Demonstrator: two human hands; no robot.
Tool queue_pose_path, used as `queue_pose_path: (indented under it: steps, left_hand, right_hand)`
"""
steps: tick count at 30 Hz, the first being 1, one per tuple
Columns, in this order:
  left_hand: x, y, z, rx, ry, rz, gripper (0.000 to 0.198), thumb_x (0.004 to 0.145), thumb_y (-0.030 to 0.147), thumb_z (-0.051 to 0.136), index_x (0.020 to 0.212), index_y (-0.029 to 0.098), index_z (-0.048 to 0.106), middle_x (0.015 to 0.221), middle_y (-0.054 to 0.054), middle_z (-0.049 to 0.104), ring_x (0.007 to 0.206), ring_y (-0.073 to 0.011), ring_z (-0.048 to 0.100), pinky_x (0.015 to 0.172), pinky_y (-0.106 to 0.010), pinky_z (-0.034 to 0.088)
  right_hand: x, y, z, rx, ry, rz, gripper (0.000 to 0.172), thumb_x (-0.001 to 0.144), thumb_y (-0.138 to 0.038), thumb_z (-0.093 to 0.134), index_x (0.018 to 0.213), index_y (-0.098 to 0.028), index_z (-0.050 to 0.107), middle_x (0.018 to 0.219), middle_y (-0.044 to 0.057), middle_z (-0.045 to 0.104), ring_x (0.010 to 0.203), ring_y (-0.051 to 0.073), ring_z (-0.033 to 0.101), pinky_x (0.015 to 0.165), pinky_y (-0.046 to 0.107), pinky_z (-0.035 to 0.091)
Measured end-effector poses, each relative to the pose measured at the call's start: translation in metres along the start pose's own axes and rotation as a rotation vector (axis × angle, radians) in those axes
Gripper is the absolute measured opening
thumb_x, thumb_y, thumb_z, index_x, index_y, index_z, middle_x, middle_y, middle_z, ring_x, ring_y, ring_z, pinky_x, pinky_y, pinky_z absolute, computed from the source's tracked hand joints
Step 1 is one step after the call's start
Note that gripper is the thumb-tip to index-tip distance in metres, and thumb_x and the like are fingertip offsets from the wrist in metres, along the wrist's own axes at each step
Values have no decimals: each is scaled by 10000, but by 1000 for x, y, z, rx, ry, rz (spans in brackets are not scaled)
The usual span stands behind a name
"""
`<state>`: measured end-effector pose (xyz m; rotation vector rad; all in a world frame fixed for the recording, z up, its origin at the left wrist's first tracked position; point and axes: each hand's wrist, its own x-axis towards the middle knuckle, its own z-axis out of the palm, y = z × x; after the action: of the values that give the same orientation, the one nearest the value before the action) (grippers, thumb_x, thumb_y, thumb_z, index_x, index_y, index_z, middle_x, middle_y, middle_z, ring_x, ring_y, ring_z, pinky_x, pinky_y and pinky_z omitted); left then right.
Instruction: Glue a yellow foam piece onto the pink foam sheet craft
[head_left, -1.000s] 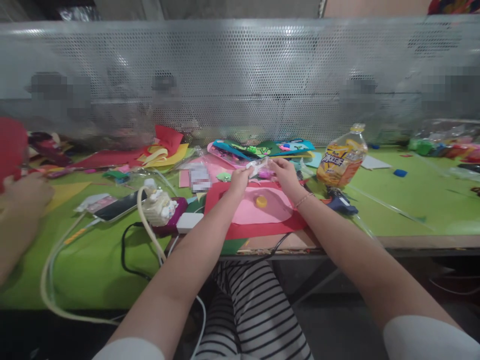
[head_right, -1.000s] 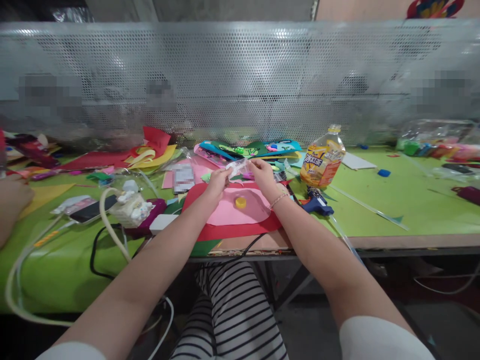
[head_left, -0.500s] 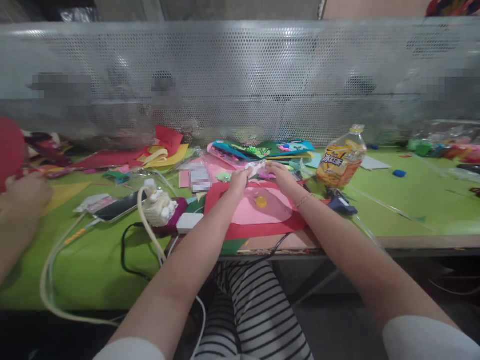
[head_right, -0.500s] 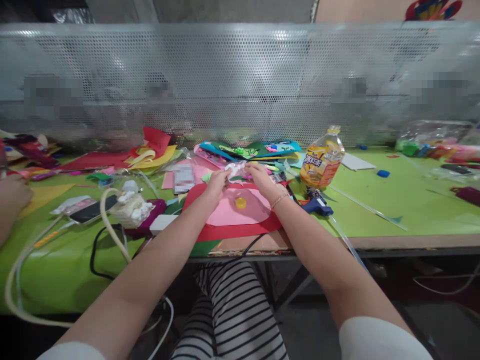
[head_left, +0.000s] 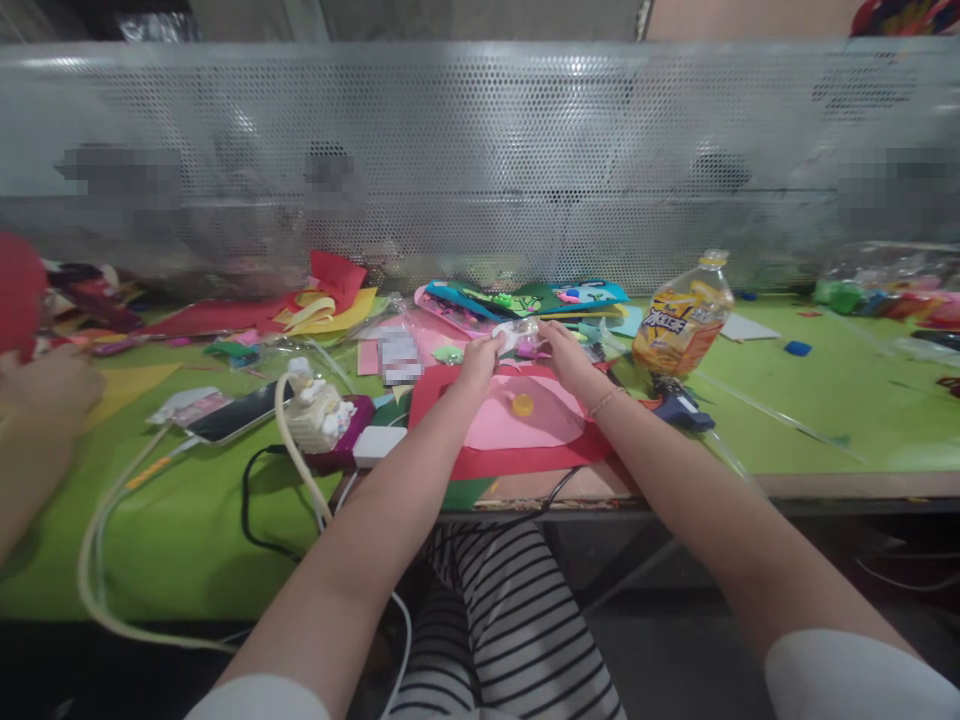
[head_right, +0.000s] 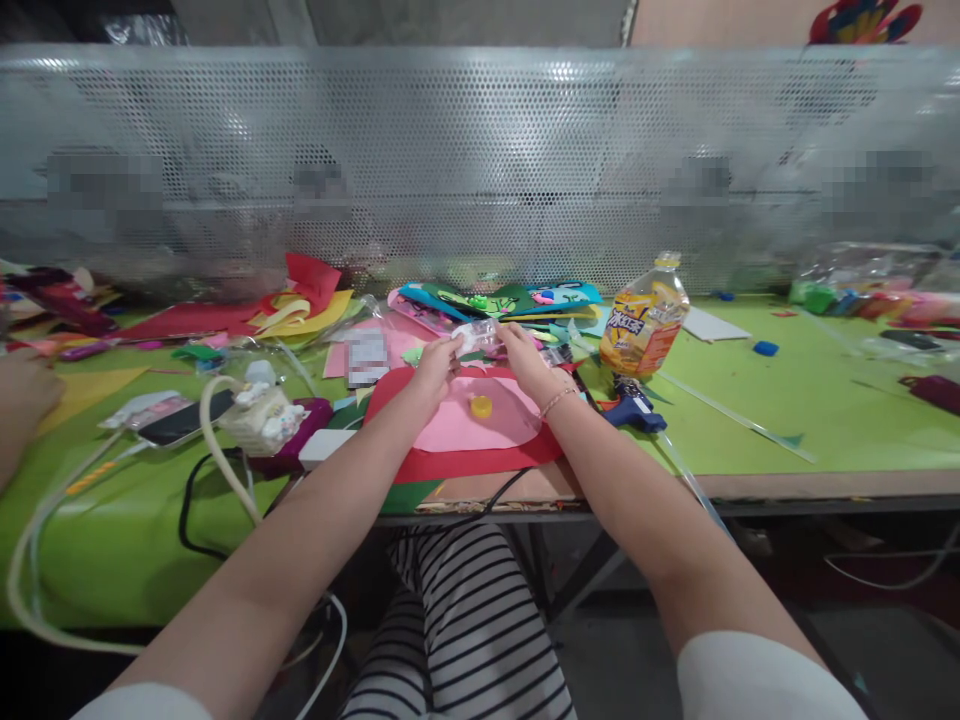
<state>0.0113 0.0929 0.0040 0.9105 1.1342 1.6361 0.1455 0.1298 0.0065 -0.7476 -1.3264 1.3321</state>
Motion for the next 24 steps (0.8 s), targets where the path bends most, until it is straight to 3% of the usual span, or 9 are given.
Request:
queue_pose_path:
  steps: [6, 14, 18, 24]
  left_hand:
    - [-1, 5, 0, -38, 12, -13, 249, 706, 215, 598, 551, 167, 410, 422, 78, 285, 368, -37, 240, 412, -200, 179]
    - [-4, 7, 0, -46, 14, -34, 248, 727, 197, 573, 552, 169, 400, 415, 77, 294, 348, -35, 250, 389, -192, 180]
    - [-4, 7, -1, -57, 13, -52, 254, 718, 199, 579, 548, 172, 391, 409, 78, 293, 339, -35, 254, 381, -189, 199]
    - [1, 3, -2, -28, 6, -63, 194, 670, 209, 597, 552, 169, 448, 404, 76, 302, 350, -47, 266, 392, -204, 200]
  right_hand:
    - [-3, -3, 1, -77, 30, -42, 342, 655, -519, 592, 672, -209, 447, 634, -43, 462, 540, 84, 479, 496, 221, 429]
    - [-2, -5, -2, -152, 22, -168, 198, 640, -337, 593, 762, -209, 503, 626, -48, 446, 502, 72, 409, 406, 187, 314]
    - [-3, -6, -2, -193, -66, -167, 202, 618, -279, 587, 802, -204, 552, 697, -43, 480, 569, 75, 454, 497, 209, 392]
    - [-5, -4, -1, -282, -265, -219, 235, 643, -344, 629, 830, -210, 582, 725, -38, 516, 620, 86, 489, 595, 233, 450]
